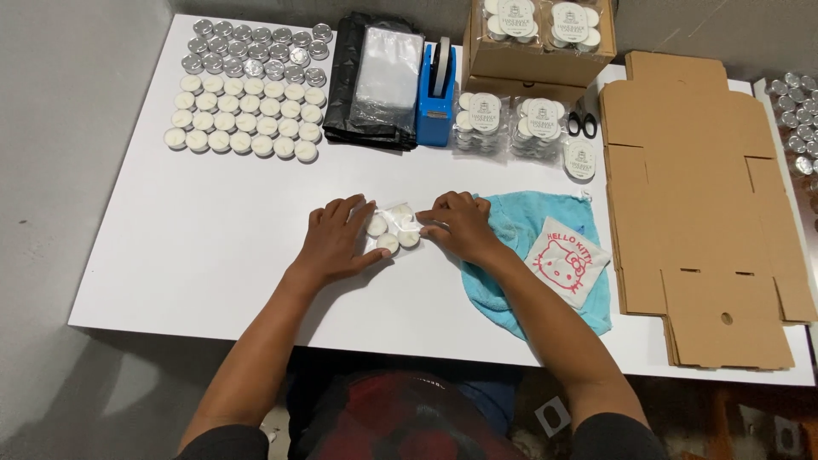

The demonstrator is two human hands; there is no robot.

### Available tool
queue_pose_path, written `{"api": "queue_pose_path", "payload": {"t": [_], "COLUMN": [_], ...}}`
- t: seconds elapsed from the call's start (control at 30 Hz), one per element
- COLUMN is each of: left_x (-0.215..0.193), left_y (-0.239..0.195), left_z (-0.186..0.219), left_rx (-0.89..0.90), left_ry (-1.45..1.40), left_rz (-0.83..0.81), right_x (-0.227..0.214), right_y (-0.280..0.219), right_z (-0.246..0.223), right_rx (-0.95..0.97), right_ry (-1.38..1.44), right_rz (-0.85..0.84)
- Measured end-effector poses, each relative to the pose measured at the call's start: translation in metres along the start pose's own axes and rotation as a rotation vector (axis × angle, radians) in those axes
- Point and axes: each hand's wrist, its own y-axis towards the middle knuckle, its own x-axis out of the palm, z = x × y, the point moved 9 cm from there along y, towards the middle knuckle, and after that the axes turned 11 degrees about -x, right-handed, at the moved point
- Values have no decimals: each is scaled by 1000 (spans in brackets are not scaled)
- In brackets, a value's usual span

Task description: Packing small tealight candles into individual plastic bags at a packaging station.

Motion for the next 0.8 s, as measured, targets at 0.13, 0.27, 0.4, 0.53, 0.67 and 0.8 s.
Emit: {"api": "queue_pose_path", "payload": {"t": [0.13,0.27,0.4,0.53,0.67,0.8], "left_x": [15,26,28,22,22,22], "left_y": [0,6,5,2,-3,-2], "left_z": [-3,-4,-4,-6,-5,0], "left_rx": [11,25,19,22,24,55], "left_ry": [-47,-50,-18,-24,-14,-4], "left_rz": [15,11,-17,4,-14,-27], "right_x": [4,12,15,3,-1,3], "right_y": [6,13,16,14,15,19], "right_z": [8,11,2,1,-3,-8], "right_rx": [4,-12,-38,-14,-60,-101], "right_ry": [-15,-58,-95,-67,-30,-56], "right_rz": [-12,-25,-22,-1,1,-24]}}
